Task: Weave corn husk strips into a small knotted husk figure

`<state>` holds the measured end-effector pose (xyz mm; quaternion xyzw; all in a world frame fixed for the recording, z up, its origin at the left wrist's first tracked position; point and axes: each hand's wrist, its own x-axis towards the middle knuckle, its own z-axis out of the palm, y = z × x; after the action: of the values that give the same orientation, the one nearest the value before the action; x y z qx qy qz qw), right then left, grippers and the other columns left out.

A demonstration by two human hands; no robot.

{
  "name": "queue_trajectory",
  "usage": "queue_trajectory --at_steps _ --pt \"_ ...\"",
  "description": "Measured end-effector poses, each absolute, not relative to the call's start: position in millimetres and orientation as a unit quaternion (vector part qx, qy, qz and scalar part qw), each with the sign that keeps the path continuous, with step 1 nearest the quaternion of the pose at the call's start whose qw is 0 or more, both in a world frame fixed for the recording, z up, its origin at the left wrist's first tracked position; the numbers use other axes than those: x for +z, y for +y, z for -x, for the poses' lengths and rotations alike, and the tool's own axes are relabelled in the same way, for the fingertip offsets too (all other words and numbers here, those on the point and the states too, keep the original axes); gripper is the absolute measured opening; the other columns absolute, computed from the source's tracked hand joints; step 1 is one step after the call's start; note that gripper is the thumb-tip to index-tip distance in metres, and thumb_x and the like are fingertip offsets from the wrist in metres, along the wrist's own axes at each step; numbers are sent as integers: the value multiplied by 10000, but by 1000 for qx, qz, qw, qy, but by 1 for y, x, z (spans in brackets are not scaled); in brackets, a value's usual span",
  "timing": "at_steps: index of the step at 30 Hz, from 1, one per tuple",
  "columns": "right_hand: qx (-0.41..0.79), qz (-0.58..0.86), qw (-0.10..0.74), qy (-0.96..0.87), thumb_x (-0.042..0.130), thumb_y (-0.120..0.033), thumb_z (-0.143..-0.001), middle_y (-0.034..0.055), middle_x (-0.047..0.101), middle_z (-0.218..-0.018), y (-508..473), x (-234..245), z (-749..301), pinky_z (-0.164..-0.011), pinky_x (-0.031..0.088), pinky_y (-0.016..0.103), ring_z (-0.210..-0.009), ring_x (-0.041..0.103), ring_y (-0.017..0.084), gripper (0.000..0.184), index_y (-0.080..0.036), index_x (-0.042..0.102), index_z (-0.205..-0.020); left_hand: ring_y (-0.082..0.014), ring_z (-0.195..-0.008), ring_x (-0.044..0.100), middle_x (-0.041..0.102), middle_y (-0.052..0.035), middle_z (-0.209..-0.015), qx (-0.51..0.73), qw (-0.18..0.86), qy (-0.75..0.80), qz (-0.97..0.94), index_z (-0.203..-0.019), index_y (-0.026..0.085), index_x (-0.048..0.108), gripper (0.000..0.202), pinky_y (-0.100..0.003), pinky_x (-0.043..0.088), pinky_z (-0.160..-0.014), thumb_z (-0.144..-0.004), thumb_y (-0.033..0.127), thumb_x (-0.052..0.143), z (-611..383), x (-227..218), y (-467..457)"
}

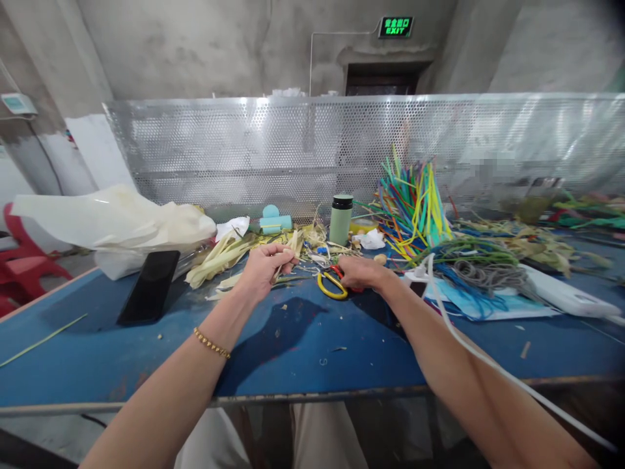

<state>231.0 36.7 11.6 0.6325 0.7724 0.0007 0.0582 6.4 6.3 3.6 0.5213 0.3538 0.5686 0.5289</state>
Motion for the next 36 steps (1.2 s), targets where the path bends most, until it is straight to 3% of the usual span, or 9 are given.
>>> queue_trajectory --at_steps 7,13,16,18,21,25,29,33,36 --pt "21 -601 -35 798 608 -308 -700 116 704 -889 32 9 -213 -551 388 268 -760 641 232 271 -161 684 -915 -53 -451 466 679 -61 -654 564 514 354 -540 -677 114 650 149 -203 309 -438 -643 226 741 -6 0 10" --pt "-48 -559 -114 820 572 -190 -703 53 715 -733 31 12 -203 -591 412 234 -696 640 184 227 -173 729 -866 -58 -463 481 678 -60 -658 561 505 353 -553 -679 112 644 176 -205 335 -473 -644 252 747 -6 -2 11" --pt "53 -634 -204 744 508 -230 -791 83 724 -785 33 25 -221 -627 420 253 -736 650 197 247 -159 736 -854 -59 -470 484 681 -61 -669 564 504 341 -558 -678 111 638 181 -206 349 -494 -626 237 757 -6 -3 11" --pt "86 -661 -187 721 528 -238 -792 96 721 -791 34 31 -233 -619 410 260 -744 652 206 219 -162 733 -800 -60 -470 483 682 -63 -668 560 504 343 -561 -684 110 640 182 -204 337 -483 -622 233 760 -6 -3 11" --pt "37 -640 -99 761 610 -209 -731 78 699 -701 34 32 -244 -568 385 244 -669 638 184 120 -167 718 -700 -61 -460 475 681 -65 -656 554 501 356 -561 -691 114 648 182 -205 312 -458 -631 244 761 -5 -2 10" --pt "-49 -586 -9 809 656 -148 -671 47 703 -721 37 21 -245 -523 368 230 -628 625 163 134 -190 736 -771 -59 -447 462 678 -60 -641 548 500 366 -562 -681 125 654 168 -209 293 -439 -648 253 757 -6 0 7" --pt "-28 -576 32 817 643 -116 -643 58 700 -736 38 15 -243 -540 384 240 -666 631 184 121 -180 720 -711 -60 -443 464 663 -54 -609 545 498 362 -569 -680 122 661 161 -209 282 -437 -649 251 754 -7 -1 8" --pt "18 -587 -115 801 592 -121 -665 55 688 -696 33 29 -248 -561 410 251 -658 630 184 94 -168 674 -656 -66 -454 486 675 -68 -635 555 504 333 -572 -695 109 659 168 -210 324 -469 -628 230 754 -8 -4 11" --pt "-94 -544 -279 786 604 -190 -717 40 668 -614 26 41 -251 -501 438 245 -547 610 157 52 -162 638 -689 -69 -454 497 676 -70 -642 548 516 329 -570 -707 100 659 190 -210 337 -477 -617 230 764 -8 -5 13"
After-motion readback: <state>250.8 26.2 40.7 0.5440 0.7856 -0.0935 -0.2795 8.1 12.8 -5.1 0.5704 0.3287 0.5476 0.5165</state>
